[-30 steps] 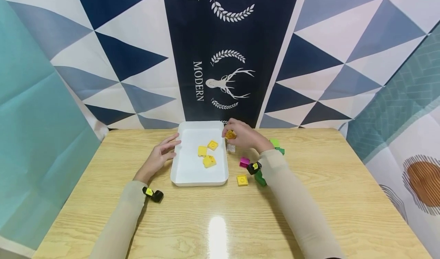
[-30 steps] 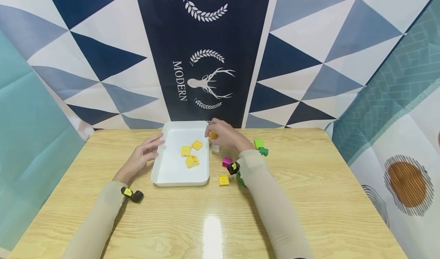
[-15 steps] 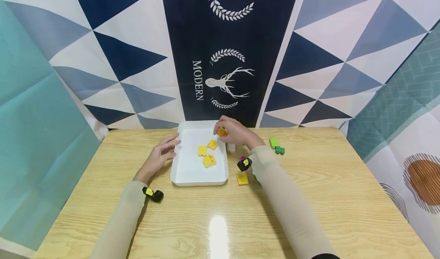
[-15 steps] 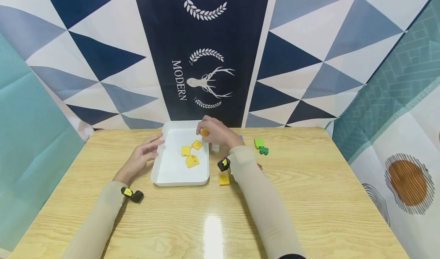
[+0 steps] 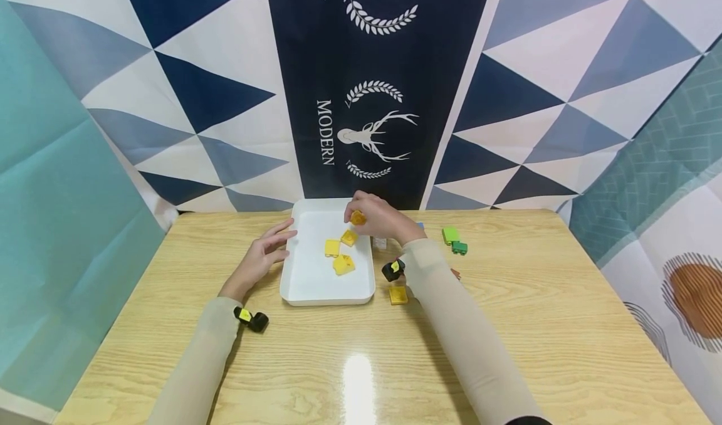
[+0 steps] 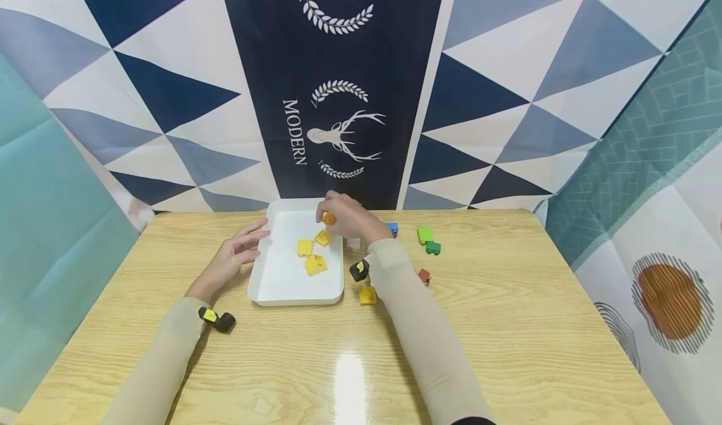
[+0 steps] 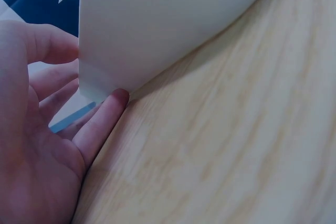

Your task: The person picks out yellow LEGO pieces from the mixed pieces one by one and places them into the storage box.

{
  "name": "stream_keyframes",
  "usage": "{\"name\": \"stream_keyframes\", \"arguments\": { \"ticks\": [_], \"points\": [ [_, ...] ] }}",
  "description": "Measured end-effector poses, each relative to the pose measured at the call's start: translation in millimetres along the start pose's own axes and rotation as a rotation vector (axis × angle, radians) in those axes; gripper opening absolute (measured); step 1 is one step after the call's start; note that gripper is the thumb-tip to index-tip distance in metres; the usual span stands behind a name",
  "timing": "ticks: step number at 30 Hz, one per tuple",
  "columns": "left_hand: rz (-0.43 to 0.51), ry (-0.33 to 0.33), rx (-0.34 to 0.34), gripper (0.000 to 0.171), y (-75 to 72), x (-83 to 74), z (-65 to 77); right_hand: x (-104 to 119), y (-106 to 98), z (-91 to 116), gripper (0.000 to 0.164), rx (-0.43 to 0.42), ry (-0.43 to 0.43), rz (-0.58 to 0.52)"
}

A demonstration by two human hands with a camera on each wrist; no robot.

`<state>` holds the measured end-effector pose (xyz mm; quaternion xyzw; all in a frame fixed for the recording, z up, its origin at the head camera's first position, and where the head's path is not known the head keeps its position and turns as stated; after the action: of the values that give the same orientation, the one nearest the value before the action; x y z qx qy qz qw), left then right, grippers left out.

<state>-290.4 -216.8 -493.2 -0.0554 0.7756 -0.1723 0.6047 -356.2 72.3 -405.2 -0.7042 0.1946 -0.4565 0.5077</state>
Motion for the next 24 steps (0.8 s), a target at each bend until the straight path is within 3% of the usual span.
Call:
{"name": "stream_keyframes", "arguments": {
  "ticks": [12,24],
  "points": [
    [0.003,0.004,0.002,0.047,0.4,0.2,-0.8,7.7,-6.2,-12.7,0.026,0.021,0.001,0.032],
    [0.021,0.03,0.006,0.047,1.1,0.4,-1.3,10.1,3.8,-21.6,0.024,0.062,-0.01,0.078]
  ]
}}
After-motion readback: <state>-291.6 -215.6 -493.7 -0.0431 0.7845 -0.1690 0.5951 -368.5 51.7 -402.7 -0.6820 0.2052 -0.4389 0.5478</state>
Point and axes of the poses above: each hand's wrist, its own z-axis away from the middle knuckle, its own y-axis out of the palm, x = y × z, the point moved 4 cm from there along -z, towards the middle knuckle, and after that the axes turned 6 degrees about -x, right-handed, at the moved point
